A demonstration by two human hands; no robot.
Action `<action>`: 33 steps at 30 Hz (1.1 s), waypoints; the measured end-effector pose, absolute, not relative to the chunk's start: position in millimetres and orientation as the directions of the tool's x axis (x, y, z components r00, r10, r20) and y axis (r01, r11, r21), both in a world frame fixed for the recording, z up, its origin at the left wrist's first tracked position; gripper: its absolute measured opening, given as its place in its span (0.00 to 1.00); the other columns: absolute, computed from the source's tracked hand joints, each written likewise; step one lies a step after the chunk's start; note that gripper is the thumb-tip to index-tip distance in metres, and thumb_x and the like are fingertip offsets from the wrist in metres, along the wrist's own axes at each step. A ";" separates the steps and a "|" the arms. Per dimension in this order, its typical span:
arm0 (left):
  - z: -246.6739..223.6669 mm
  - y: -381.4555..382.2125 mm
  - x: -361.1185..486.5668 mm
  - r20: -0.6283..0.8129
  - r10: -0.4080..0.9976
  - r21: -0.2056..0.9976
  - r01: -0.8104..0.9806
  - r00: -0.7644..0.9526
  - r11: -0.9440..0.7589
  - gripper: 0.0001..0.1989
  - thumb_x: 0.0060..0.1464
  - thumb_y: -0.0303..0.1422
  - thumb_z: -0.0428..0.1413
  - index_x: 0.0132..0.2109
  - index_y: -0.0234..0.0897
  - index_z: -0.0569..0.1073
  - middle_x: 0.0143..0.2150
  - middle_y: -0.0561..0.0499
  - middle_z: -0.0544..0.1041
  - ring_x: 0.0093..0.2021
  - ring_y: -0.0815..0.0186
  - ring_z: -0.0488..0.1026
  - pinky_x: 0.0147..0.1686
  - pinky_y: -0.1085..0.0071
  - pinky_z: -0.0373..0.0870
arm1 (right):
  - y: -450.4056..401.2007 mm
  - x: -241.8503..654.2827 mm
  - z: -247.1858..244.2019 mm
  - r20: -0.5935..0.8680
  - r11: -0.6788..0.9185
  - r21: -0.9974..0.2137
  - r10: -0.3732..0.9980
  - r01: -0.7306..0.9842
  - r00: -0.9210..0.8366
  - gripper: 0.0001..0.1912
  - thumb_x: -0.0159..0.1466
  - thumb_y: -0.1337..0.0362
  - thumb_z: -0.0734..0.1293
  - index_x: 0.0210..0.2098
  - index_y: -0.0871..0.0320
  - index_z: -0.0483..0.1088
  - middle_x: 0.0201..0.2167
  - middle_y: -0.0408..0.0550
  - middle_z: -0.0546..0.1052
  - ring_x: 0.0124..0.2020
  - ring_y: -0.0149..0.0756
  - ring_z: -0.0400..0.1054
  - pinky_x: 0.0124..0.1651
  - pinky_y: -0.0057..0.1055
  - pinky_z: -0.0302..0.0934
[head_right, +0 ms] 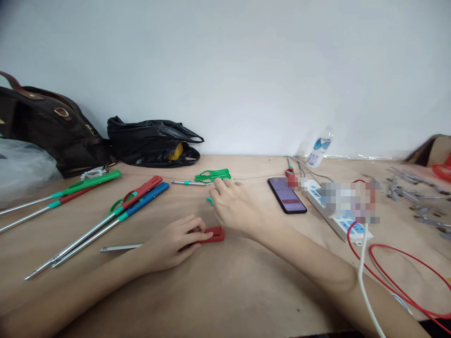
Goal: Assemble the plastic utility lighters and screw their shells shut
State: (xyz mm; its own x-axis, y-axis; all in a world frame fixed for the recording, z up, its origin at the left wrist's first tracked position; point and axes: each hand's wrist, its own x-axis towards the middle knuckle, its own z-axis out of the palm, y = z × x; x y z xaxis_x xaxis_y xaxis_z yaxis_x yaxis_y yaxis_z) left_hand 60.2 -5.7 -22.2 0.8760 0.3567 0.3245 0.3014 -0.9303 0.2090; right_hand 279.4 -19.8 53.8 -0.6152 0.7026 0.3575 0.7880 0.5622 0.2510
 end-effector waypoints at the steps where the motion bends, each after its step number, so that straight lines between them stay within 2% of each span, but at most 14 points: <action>1: -21.9 -5.8 60.3 0.324 0.355 0.210 0.299 0.877 -0.931 0.18 0.58 0.20 0.48 0.52 0.39 0.72 0.43 0.47 0.70 0.41 0.63 0.66 0.39 0.69 0.66 | -20.5 281.2 54.8 0.346 0.553 0.263 0.711 0.791 -0.612 0.09 0.66 0.71 0.57 0.37 0.61 0.68 0.35 0.55 0.73 0.34 0.43 0.65 0.31 0.34 0.51; 4: -22.6 -5.7 60.2 0.342 0.345 0.211 0.286 0.874 -0.935 0.18 0.58 0.20 0.47 0.52 0.39 0.72 0.43 0.47 0.70 0.41 0.63 0.66 0.39 0.69 0.66 | -21.5 288.8 56.9 0.300 0.521 0.288 0.748 0.804 -0.592 0.07 0.68 0.66 0.60 0.37 0.61 0.68 0.28 0.52 0.74 0.30 0.41 0.65 0.28 0.33 0.48; 6: -23.9 -5.0 60.0 0.358 0.343 0.209 0.283 0.869 -0.936 0.18 0.58 0.20 0.47 0.51 0.38 0.72 0.43 0.47 0.70 0.41 0.63 0.66 0.39 0.69 0.66 | -22.3 292.2 58.3 0.273 0.479 0.319 0.780 0.818 -0.564 0.12 0.69 0.59 0.61 0.34 0.60 0.68 0.24 0.51 0.73 0.27 0.41 0.65 0.27 0.33 0.45; 8: -25.0 -4.2 59.8 0.369 0.342 0.209 0.281 0.865 -0.937 0.17 0.58 0.20 0.47 0.51 0.38 0.72 0.42 0.47 0.70 0.41 0.63 0.66 0.39 0.69 0.66 | -24.6 292.8 60.2 0.279 0.452 0.352 0.785 0.820 -0.552 0.16 0.70 0.56 0.60 0.31 0.60 0.67 0.23 0.52 0.74 0.27 0.41 0.66 0.28 0.33 0.46; 14: -24.5 -3.7 59.3 0.354 0.344 0.215 0.282 0.870 -0.935 0.17 0.59 0.21 0.47 0.51 0.38 0.72 0.42 0.47 0.70 0.41 0.63 0.67 0.38 0.69 0.66 | -35.0 287.6 64.1 0.291 0.545 0.319 0.722 0.775 -0.627 0.04 0.67 0.70 0.59 0.36 0.60 0.65 0.31 0.50 0.75 0.32 0.40 0.67 0.34 0.32 0.52; 16: -24.0 -4.1 59.3 0.344 0.354 0.215 0.294 0.870 -0.931 0.17 0.59 0.21 0.47 0.51 0.39 0.72 0.42 0.48 0.70 0.41 0.63 0.67 0.38 0.69 0.66 | -35.1 286.3 61.5 0.283 0.535 0.319 0.734 0.782 -0.617 0.05 0.68 0.68 0.60 0.35 0.60 0.65 0.30 0.50 0.74 0.32 0.40 0.67 0.33 0.32 0.52; 20: -24.2 -4.4 59.4 0.347 0.354 0.222 0.290 0.869 -0.931 0.18 0.58 0.21 0.47 0.51 0.39 0.72 0.43 0.47 0.71 0.41 0.63 0.67 0.38 0.69 0.66 | -32.7 285.6 56.0 0.328 0.482 0.326 0.749 0.813 -0.576 0.13 0.70 0.58 0.59 0.34 0.60 0.65 0.28 0.53 0.74 0.30 0.43 0.67 0.33 0.34 0.52; 24: -24.6 -4.4 58.9 0.335 0.355 0.224 0.293 0.873 -0.930 0.18 0.59 0.21 0.48 0.52 0.39 0.72 0.43 0.47 0.70 0.42 0.63 0.67 0.39 0.68 0.67 | -34.6 287.0 59.6 0.316 0.600 0.180 0.715 0.780 -0.623 0.03 0.67 0.70 0.59 0.38 0.61 0.64 0.36 0.51 0.74 0.35 0.39 0.67 0.34 0.32 0.54; 26: -24.7 -4.4 58.6 0.335 0.354 0.222 0.292 0.873 -0.930 0.18 0.59 0.21 0.48 0.52 0.39 0.72 0.43 0.47 0.70 0.42 0.62 0.67 0.39 0.68 0.67 | -35.2 287.3 61.5 0.276 0.626 0.121 0.724 0.770 -0.632 0.04 0.65 0.73 0.59 0.37 0.61 0.63 0.34 0.49 0.74 0.32 0.36 0.66 0.33 0.30 0.54; 28: -24.8 -4.4 58.6 0.342 0.351 0.217 0.289 0.872 -0.932 0.18 0.59 0.21 0.47 0.52 0.39 0.72 0.43 0.47 0.71 0.41 0.63 0.67 0.38 0.68 0.66 | -33.6 286.8 60.9 0.265 0.593 0.152 0.747 0.791 -0.610 0.03 0.67 0.70 0.60 0.36 0.60 0.64 0.30 0.49 0.74 0.29 0.37 0.66 0.31 0.31 0.52; 30: -24.6 -4.2 59.0 0.353 0.345 0.214 0.284 0.870 -0.935 0.18 0.59 0.21 0.47 0.51 0.39 0.72 0.42 0.47 0.70 0.41 0.63 0.67 0.38 0.69 0.66 | -30.7 286.2 58.4 0.288 0.526 0.226 0.768 0.820 -0.572 0.08 0.68 0.64 0.62 0.33 0.60 0.65 0.26 0.50 0.74 0.27 0.40 0.67 0.30 0.33 0.51; 33: -23.7 -3.9 59.9 0.365 0.339 0.210 0.278 0.867 -0.937 0.18 0.59 0.21 0.47 0.51 0.39 0.72 0.42 0.47 0.70 0.40 0.63 0.67 0.37 0.69 0.66 | -28.6 287.8 56.4 0.333 0.495 0.254 0.762 0.831 -0.555 0.12 0.69 0.59 0.61 0.33 0.61 0.66 0.29 0.53 0.74 0.30 0.43 0.68 0.32 0.35 0.54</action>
State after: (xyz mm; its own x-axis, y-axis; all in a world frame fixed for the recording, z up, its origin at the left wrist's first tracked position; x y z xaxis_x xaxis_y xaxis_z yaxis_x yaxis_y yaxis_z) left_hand 59.9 -3.9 -23.7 0.8672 0.3389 0.3648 0.2782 -0.9374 0.2096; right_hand 287.8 -28.6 56.4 -0.5553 0.7621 0.3330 0.8312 0.4948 0.2536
